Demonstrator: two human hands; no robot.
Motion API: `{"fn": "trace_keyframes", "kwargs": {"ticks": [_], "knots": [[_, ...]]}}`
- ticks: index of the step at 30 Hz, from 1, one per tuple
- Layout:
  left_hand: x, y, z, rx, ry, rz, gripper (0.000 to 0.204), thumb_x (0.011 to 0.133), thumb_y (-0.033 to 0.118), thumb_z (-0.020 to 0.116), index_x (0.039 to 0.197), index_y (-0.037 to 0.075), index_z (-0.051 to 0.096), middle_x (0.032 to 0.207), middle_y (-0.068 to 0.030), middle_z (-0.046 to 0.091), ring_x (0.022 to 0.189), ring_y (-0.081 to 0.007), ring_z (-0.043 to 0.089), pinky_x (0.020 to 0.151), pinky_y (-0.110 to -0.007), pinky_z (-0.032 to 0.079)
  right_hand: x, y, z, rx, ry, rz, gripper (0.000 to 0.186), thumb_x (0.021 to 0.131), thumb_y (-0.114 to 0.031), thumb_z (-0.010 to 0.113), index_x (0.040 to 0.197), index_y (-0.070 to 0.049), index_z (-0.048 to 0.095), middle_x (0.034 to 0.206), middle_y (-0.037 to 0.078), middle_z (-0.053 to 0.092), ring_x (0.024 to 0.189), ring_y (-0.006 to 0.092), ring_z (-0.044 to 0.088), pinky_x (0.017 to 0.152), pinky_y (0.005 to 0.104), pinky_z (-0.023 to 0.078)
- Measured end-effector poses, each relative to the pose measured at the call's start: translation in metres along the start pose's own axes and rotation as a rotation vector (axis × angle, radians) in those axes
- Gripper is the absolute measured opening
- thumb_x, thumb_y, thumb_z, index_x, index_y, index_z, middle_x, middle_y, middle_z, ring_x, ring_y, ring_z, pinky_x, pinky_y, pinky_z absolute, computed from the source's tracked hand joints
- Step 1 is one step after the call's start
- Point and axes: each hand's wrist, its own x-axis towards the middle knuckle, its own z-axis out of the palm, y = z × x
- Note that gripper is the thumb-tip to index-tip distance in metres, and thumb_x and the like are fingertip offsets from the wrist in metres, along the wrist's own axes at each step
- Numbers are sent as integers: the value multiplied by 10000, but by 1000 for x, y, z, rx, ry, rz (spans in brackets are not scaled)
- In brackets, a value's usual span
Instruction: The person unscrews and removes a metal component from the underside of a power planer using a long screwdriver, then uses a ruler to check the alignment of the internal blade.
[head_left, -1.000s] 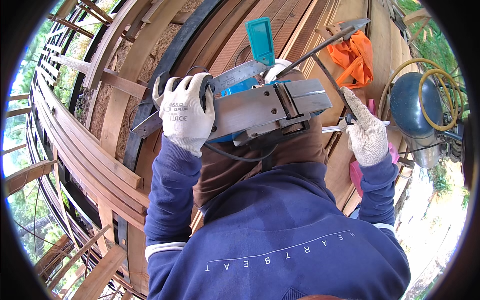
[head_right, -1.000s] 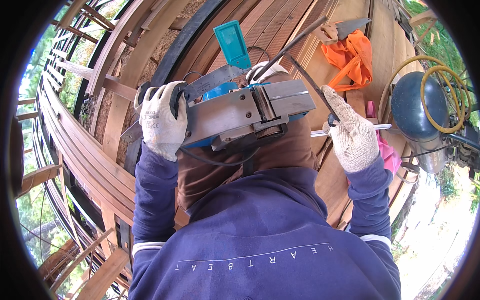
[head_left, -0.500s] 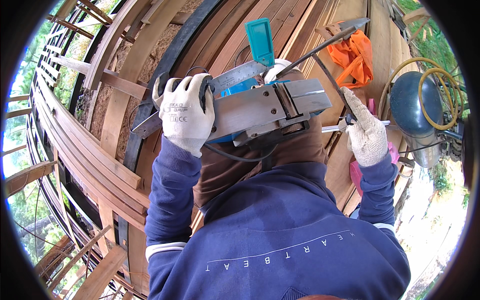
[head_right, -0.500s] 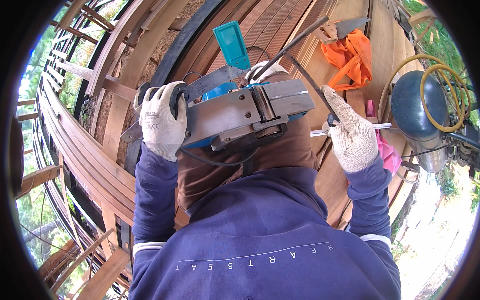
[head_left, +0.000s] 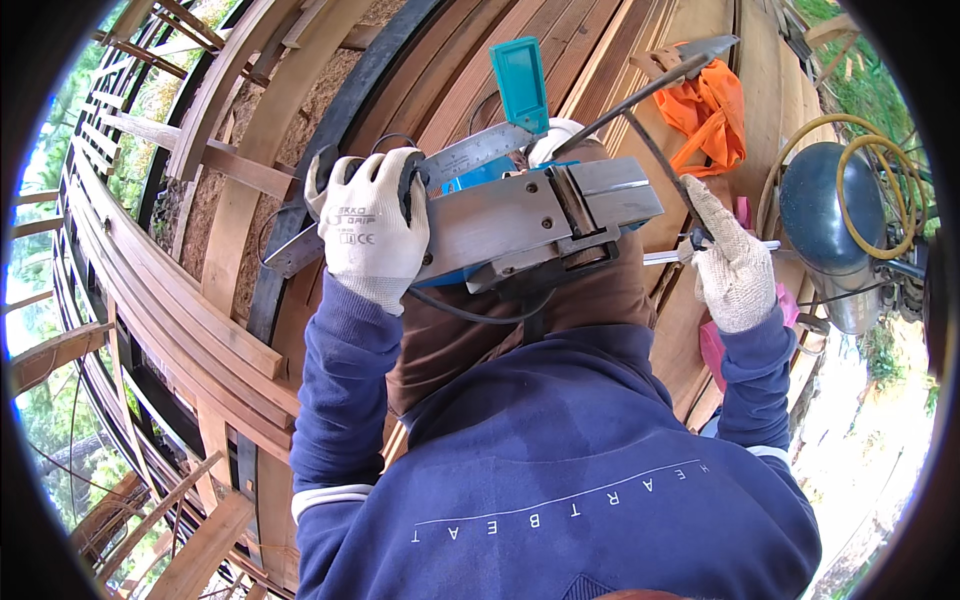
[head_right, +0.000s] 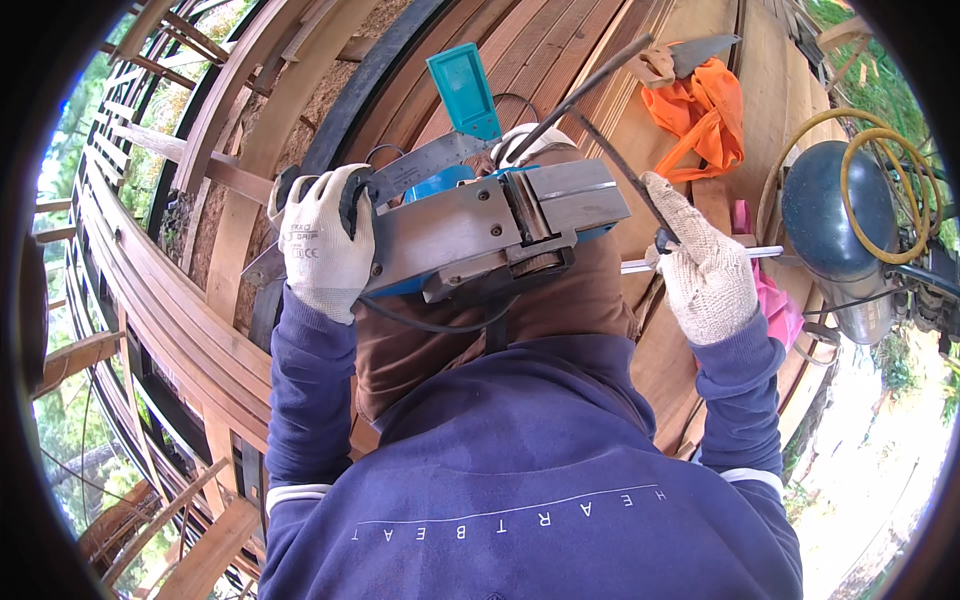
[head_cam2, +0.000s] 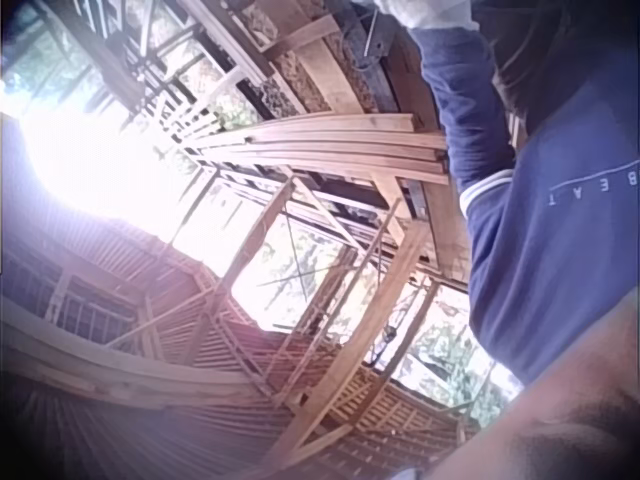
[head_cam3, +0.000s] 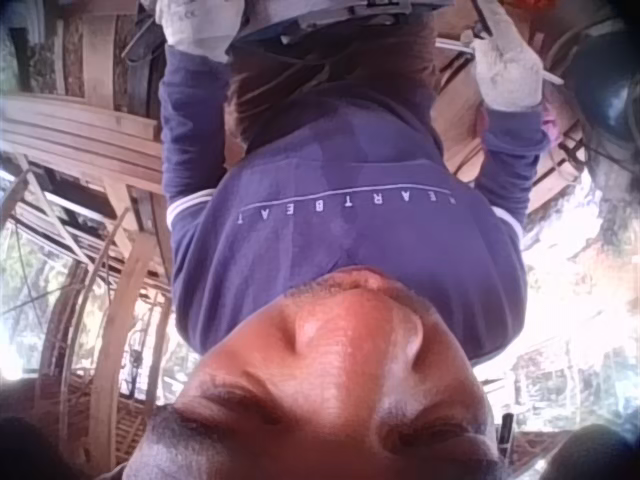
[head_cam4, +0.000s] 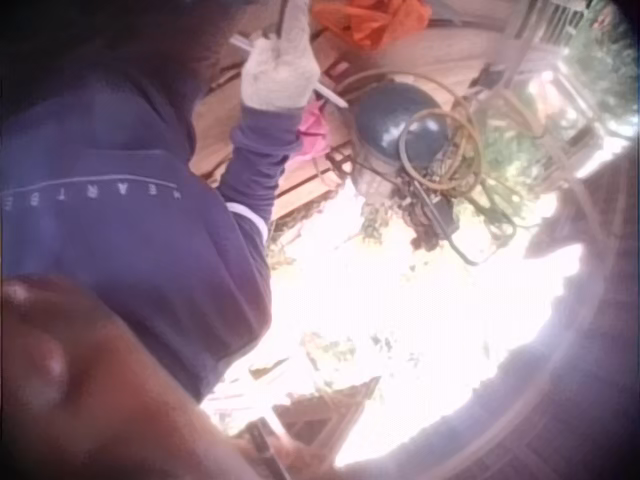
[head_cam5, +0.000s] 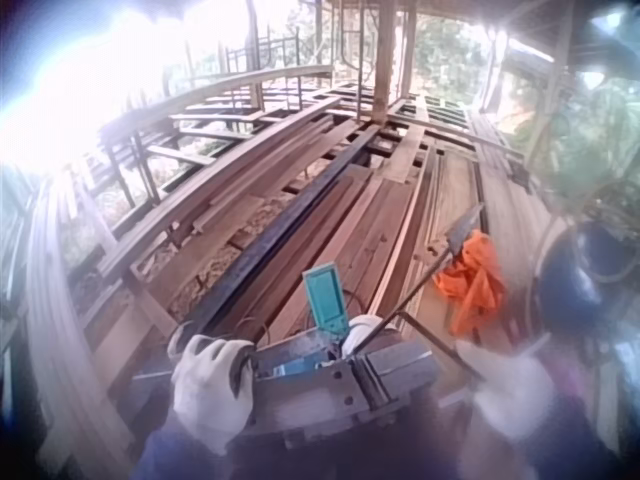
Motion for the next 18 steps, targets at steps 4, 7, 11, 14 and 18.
{"fn": "trace_keyframes", "kwargs": {"ticks": [4,7,11,14,18], "knots": [[0,0,0,-19,-9,-15,238,875,97,682,1105,145,723,1014,-87,739,1025,-339,646,1064,-503,403,0,2,1,17,7,-4,618,935,117,507,1517,-87,546,1217,123,715,846,113,604,862,265,533],[0,1,0,-18,4,-8,238,874,94,682,1104,143,723,1009,-86,740,1023,-341,647,1066,-505,404,1,-4,1,51,1,61,616,938,107,513,1520,-94,546,1156,107,718,833,108,596,841,264,532],[1,2,-2,-2,6,2,235,877,97,682,1104,140,724,1007,-87,741,1026,-342,649,1075,-506,403,-1,-6,-3,91,-26,133,608,943,99,513,1520,-90,544,1125,93,708,836,111,596,834,271,533],[1,0,0,-11,-1,-5,234,880,98,682,1105,142,724,1011,-88,742,1033,-342,650,1080,-506,403,1,-2,0,-33,-21,31,606,944,105,501,1520,-80,539,1146,97,703,843,119,601,849,276,535],[1,1,-1,2,2,1,234,881,96,681,1106,144,724,1017,-89,740,1041,-342,649,1088,-505,400,-1,-4,-1,147,-13,109,614,937,114,492,1520,-70,534,1154,105,696,846,134,608,884,281,535]]}}
